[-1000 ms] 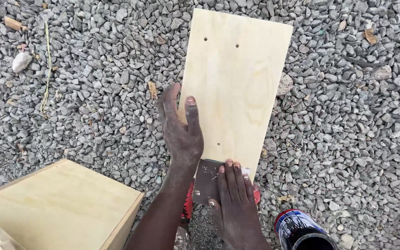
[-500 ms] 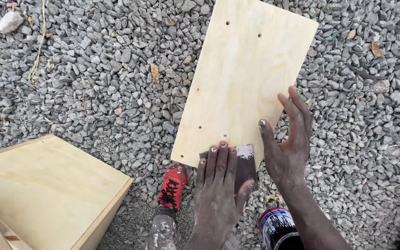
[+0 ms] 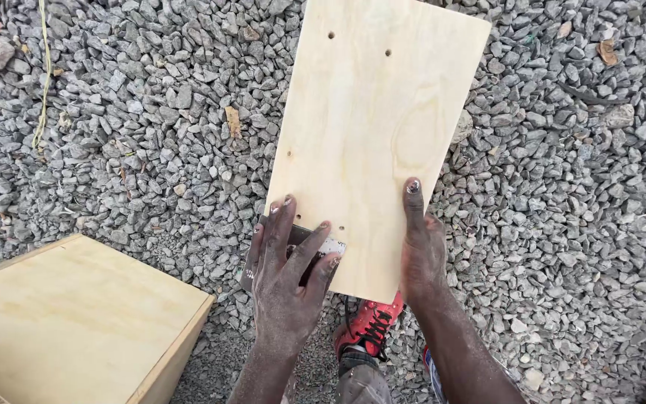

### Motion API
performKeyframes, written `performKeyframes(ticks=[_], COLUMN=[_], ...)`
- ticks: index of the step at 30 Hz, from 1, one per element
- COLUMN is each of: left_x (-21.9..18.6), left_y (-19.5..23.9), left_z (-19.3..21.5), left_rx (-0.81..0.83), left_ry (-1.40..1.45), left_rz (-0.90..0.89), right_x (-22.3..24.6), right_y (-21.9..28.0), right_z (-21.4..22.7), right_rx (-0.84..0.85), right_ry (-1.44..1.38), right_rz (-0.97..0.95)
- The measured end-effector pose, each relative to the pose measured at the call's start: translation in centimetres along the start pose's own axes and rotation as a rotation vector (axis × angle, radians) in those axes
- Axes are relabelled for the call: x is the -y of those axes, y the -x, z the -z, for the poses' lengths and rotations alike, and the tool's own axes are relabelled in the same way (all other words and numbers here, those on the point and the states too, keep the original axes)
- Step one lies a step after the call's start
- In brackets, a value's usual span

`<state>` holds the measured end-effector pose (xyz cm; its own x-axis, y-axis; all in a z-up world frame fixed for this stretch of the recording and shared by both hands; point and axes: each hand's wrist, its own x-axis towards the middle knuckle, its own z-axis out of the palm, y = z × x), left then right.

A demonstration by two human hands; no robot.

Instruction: The person sands the interior and exterior surfaces of a small wooden box using a sanding block. They then pick up a separate rectangular wooden board and sand its surface and edges.

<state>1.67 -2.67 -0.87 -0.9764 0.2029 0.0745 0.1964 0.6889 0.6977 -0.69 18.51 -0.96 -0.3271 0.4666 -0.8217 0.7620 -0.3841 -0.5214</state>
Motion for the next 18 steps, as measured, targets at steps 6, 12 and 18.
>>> performKeyframes(ticks=[6, 12, 18], left_x=[-3.2, -3.4, -7.1], left_y=[-2.6, 6.8, -2.8], left_z=[-1.3, -2.0, -5.7], left_rx=[-0.038, 0.327, 0.318], left_ry=[0.066, -0.265, -0.408], left_rz=[-0.034, -0.012, -0.028], right_x=[-3.7, -4.0, -3.6], right_y=[0.4, 0.4, 0.7], right_z=[-0.2, -0.6, -0.5], right_rx=[-0.053, 0.045, 0.023], right_ry=[-0.035, -0.208, -0.163], right_rz=[0.211, 0.211, 0.287])
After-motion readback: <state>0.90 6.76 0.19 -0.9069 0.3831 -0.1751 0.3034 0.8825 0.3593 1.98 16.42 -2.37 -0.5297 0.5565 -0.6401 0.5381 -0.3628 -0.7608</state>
